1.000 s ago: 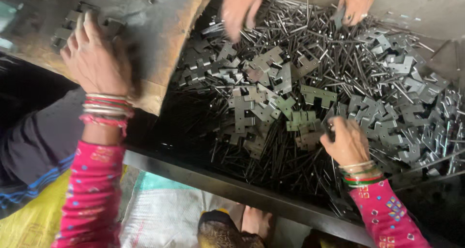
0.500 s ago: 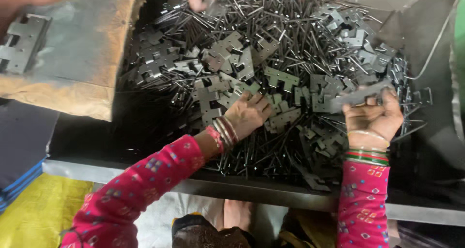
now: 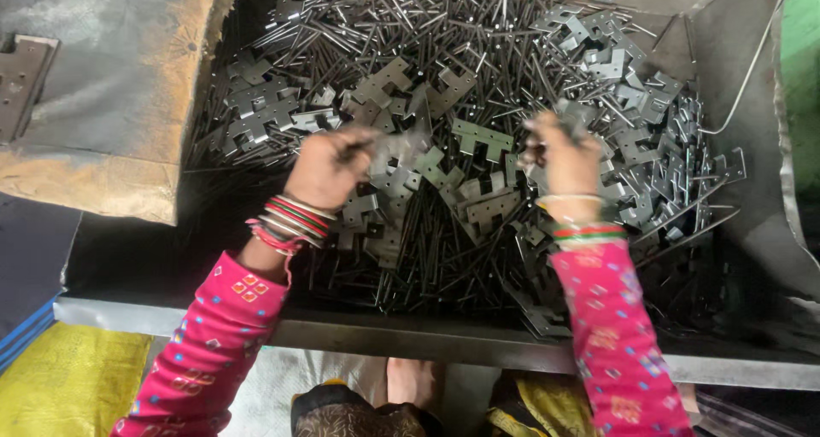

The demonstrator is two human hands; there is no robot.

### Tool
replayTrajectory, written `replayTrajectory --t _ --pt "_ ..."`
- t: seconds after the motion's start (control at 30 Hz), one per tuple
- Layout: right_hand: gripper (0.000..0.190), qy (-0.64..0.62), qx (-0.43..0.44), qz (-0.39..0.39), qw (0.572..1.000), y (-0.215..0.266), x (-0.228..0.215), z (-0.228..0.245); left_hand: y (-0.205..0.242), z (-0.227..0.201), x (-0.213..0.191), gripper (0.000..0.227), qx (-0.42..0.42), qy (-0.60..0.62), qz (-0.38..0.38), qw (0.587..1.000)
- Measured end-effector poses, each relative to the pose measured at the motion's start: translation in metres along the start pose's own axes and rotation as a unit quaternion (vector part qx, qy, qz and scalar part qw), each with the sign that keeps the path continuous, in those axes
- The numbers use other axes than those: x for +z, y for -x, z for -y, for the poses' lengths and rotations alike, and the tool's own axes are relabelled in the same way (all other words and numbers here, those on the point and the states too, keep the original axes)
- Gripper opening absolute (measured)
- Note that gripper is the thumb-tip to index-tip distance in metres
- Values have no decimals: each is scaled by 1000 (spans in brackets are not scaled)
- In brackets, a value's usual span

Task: The person inserts metal rods into metal hinge plates by hand, working from a large bin of mixed parts. They repeatedly pick up a hinge plate and a rod, align them, and push the rod through the plate's holes.

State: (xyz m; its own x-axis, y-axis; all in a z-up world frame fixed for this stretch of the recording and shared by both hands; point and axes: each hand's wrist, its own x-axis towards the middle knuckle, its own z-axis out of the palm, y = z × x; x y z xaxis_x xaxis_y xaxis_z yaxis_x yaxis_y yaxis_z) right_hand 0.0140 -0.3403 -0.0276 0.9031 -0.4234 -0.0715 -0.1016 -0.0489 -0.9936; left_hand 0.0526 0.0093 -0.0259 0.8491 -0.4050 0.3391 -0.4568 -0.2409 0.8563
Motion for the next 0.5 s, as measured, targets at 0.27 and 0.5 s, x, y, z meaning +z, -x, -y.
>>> replayTrajectory --t 0.27,0.5 --pt "37 556 -275 53 783 -6 103 -42 -3 20 -16 44 -110 258 -143 949" --pt "22 316 -245 44 915 -11 50 -8 -4 13 -23 51 -191 382 -143 893"
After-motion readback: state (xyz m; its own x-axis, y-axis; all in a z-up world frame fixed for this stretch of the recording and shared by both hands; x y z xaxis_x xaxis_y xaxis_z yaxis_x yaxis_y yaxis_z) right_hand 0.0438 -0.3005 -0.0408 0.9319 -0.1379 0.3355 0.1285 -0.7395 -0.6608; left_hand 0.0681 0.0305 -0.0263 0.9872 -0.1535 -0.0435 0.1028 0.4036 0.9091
